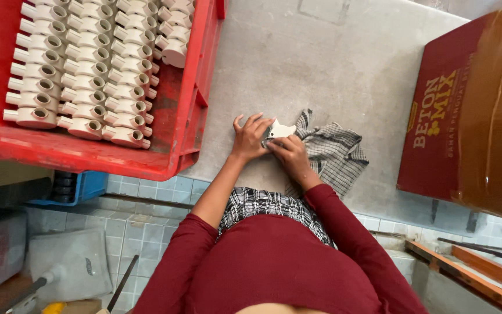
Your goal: The person picks up a white PVC four-way outlet box from a workspace and uses a cloth to wipe different sides of it before placing it into a red crate.
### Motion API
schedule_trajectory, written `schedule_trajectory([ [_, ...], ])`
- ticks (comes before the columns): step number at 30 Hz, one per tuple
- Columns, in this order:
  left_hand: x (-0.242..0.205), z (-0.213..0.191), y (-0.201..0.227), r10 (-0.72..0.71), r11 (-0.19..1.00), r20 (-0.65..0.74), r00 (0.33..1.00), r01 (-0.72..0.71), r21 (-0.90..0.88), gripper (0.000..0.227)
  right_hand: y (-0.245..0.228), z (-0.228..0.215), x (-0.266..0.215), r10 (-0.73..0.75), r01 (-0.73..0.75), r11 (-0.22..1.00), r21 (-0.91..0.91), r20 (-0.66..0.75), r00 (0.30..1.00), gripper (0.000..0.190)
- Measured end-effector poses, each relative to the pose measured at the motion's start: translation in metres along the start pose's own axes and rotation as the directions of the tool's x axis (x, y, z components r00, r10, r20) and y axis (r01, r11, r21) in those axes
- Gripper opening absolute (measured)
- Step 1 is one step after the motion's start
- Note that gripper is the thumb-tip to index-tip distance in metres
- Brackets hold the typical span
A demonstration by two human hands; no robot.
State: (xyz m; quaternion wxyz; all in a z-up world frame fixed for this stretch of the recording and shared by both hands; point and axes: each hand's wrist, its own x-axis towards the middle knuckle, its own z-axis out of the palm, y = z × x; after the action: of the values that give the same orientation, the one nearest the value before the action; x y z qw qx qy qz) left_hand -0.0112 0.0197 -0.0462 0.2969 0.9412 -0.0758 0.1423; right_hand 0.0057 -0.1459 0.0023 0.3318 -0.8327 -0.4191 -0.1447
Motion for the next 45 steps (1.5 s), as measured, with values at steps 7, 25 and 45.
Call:
schedule_trajectory([
  [7,-0.002,-0.003,0.001,0.001,1.000,0.024,1.000,0.000,-0.011,0.082,0.013,0.004,0.004,0.164,-0.160,0.986,0.040,-0.168,0.972,0.012],
  [25,0.008,-0.007,0.003,-0.024,0.999,0.095,0.995,0.028,-0.043,0.084,0.067,0.008,-0.031,0.337,-0.303,0.936,0.179,-0.210,0.918,0.008],
  [45,0.026,-0.020,0.001,0.021,0.998,0.229,0.973,-0.033,0.049,0.075,0.071,-0.016,-0.046,0.373,-0.371,0.926,0.075,-0.010,0.928,0.012],
])
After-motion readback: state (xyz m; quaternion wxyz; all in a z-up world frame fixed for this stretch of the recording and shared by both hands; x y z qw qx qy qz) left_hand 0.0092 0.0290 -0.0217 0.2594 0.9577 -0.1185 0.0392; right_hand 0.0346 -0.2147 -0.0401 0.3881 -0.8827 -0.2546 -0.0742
